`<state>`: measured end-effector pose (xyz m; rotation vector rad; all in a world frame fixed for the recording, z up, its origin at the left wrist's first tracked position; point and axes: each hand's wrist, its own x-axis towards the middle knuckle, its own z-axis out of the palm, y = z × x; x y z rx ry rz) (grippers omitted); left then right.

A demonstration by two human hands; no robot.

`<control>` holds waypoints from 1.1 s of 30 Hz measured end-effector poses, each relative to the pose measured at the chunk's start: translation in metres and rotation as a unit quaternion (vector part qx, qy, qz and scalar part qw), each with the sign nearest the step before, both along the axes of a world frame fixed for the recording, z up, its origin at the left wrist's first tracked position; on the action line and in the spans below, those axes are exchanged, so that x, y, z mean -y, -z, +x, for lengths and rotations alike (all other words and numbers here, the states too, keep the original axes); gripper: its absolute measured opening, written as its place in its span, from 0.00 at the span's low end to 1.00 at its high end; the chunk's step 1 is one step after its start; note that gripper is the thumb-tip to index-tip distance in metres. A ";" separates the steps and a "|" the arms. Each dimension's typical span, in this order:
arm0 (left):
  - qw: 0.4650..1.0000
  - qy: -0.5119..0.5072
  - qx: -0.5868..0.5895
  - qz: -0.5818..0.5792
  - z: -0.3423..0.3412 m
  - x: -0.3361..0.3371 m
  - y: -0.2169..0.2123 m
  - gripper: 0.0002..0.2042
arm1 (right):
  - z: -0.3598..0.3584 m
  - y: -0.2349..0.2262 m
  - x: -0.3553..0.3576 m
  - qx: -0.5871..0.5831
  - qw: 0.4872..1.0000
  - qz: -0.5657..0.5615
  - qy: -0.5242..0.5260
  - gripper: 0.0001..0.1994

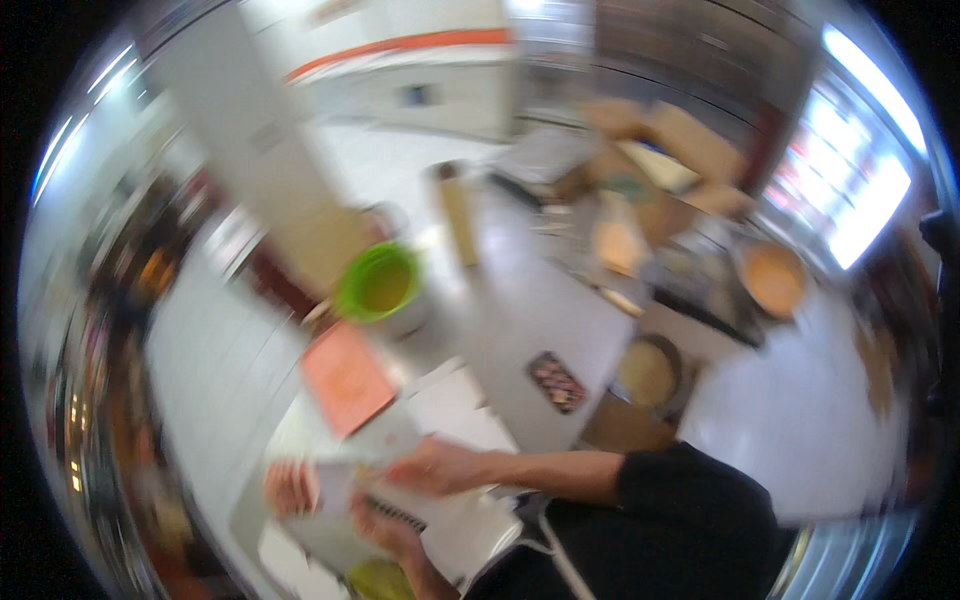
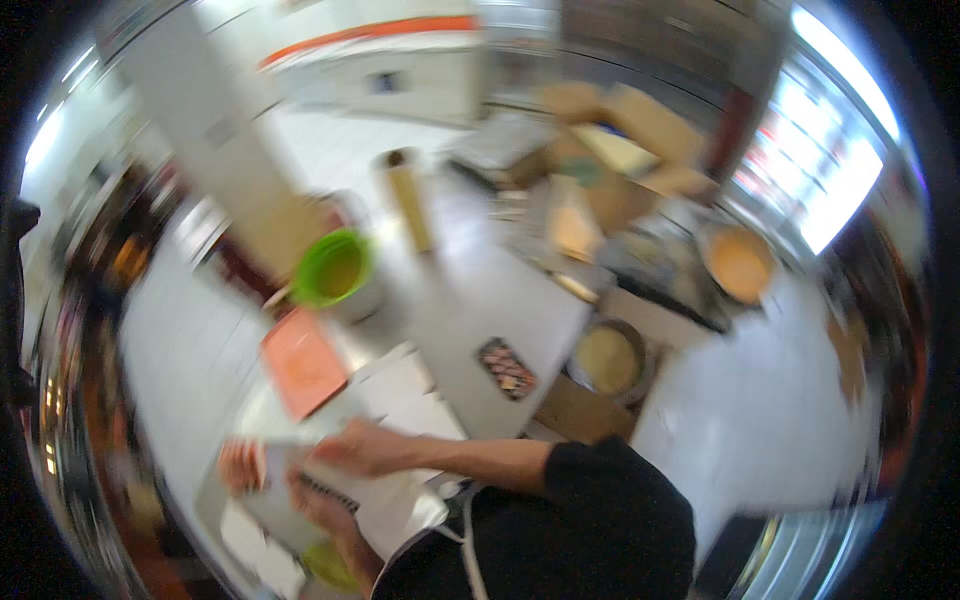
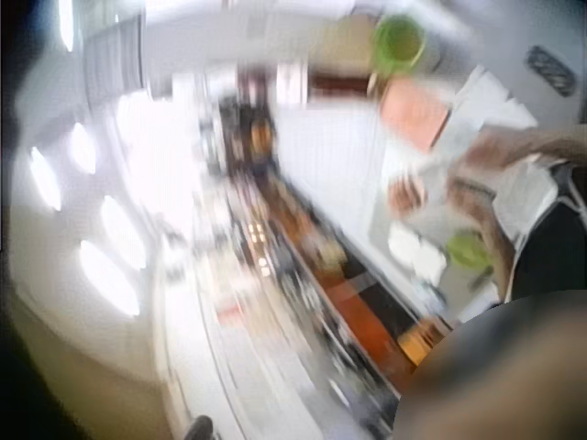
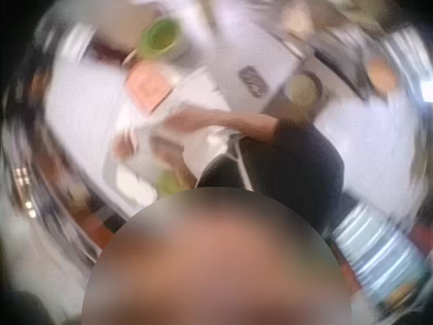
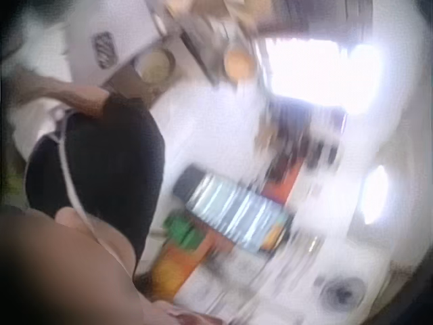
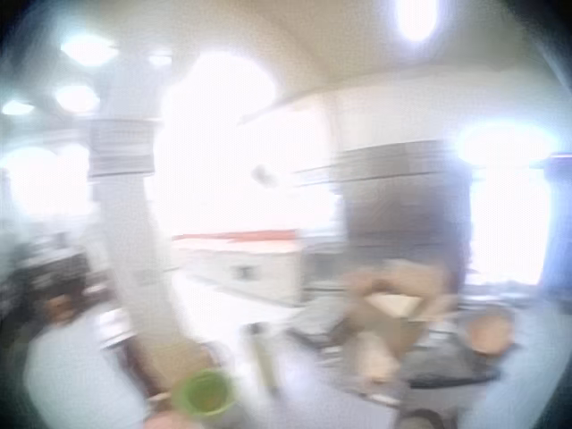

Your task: The person folds and assembles small paper boxes from flat sheets on a metal countertop. They repeatedly fold the sides, tuck flaps, and stack the finished boxes. The workspace includes a cutting board, a green basket, and a roll of paper.

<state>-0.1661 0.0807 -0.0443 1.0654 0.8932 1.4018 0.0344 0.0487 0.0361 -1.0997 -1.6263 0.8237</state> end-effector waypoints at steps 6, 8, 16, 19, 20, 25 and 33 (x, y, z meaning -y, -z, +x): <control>0.957 0.087 -0.274 0.045 0.013 -0.053 0.038 0.26 | 0.041 0.018 0.061 0.091 0.995 0.032 -0.003 0.19; 0.937 0.176 -0.291 0.081 0.033 -0.058 0.054 0.25 | 0.053 0.015 0.080 0.102 0.987 0.088 0.083 0.22; 0.802 0.488 -0.309 0.155 0.116 -0.036 0.079 0.22 | 0.081 0.028 0.131 -0.179 0.895 -0.029 0.407 0.23; 0.758 0.560 -0.295 0.160 0.130 -0.044 0.085 0.21 | 0.096 0.052 0.158 -0.238 0.802 -0.095 0.540 0.24; 0.749 0.577 -0.282 0.162 0.134 -0.046 0.086 0.20 | 0.101 0.058 0.171 -0.248 0.782 -0.111 0.561 0.25; 0.708 0.609 -0.313 0.172 0.166 -0.013 0.090 0.20 | 0.129 0.055 0.211 -0.126 0.888 -0.041 0.440 0.22; 0.676 0.609 -0.373 0.184 0.214 0.066 0.079 0.20 | 0.154 0.118 0.210 0.259 0.872 0.021 0.415 0.66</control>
